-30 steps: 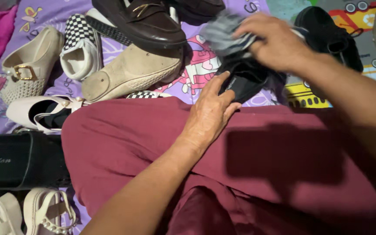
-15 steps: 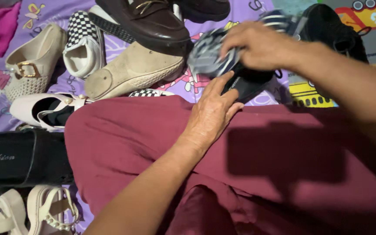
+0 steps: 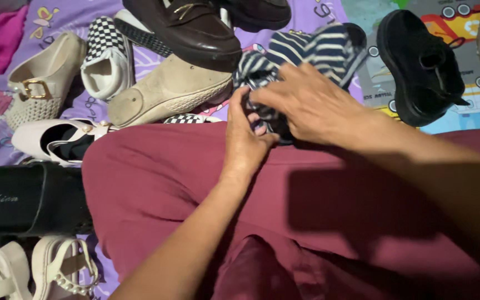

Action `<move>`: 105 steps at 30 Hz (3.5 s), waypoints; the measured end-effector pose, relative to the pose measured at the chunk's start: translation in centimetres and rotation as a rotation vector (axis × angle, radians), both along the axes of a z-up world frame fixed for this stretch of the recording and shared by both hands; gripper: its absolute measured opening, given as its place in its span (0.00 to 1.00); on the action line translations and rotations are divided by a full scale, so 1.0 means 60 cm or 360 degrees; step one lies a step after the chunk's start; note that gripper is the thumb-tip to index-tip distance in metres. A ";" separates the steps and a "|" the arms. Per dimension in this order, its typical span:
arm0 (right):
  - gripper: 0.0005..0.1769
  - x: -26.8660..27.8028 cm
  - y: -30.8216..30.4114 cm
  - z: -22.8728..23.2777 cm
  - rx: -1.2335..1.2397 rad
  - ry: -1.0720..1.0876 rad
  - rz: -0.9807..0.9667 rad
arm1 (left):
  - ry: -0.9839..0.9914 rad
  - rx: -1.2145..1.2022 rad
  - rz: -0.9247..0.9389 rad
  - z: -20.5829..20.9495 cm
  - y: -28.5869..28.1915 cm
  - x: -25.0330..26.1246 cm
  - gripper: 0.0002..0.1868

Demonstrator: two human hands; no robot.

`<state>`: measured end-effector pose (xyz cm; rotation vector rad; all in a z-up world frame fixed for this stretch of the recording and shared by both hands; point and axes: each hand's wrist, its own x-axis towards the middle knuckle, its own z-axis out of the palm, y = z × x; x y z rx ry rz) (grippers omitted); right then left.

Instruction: The person wipes a black shoe with a striped cloth, rotating it to clean the upper, sides, and sole. After finishing, they place the shoe down and pick up a second black shoe to continue wiping it in the same manner.

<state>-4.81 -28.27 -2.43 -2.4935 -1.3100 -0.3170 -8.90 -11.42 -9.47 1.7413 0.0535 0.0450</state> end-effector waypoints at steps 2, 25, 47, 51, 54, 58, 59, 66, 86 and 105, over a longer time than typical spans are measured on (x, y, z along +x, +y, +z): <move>0.26 -0.030 -0.010 0.019 -0.0050 -0.0035 0.0006 | 0.0054 -0.0143 -0.0058 -0.015 0.014 0.009 0.44; 0.22 -0.023 -0.285 -0.027 0.0580 0.0164 -0.1351 | -0.1071 0.0641 -0.0954 0.076 -0.134 -0.004 0.14; 0.34 0.033 -0.185 -0.085 0.2212 0.1910 -0.0979 | -0.0990 0.1995 -0.0938 0.102 -0.098 0.035 0.24; 0.38 0.056 -0.179 -0.059 0.2670 0.1709 -0.0866 | -0.1238 0.1956 -0.0913 0.101 -0.065 0.030 0.25; 0.40 0.061 -0.200 -0.068 0.3079 0.1430 -0.0928 | -0.0835 0.1994 -0.0816 0.091 -0.049 0.040 0.26; 0.35 0.044 -0.266 -0.112 0.3329 0.1397 -0.0949 | -0.0921 0.2087 -0.0764 0.082 -0.077 0.060 0.05; 0.34 0.039 -0.284 -0.125 0.3388 0.1394 -0.0959 | -0.0750 0.1769 -0.0635 0.079 -0.087 0.063 0.04; 0.32 0.038 -0.281 -0.116 0.3232 0.1099 -0.1008 | 0.0325 -0.0826 -0.0185 0.061 -0.046 0.073 0.08; 0.28 0.071 -0.132 -0.058 0.1378 0.0778 -0.1816 | 0.0965 -0.1158 0.0309 -0.016 0.017 0.047 0.19; 0.29 0.007 -0.173 -0.038 0.1074 0.0284 -0.0688 | 0.0871 -0.0951 -0.0010 -0.001 0.013 0.054 0.17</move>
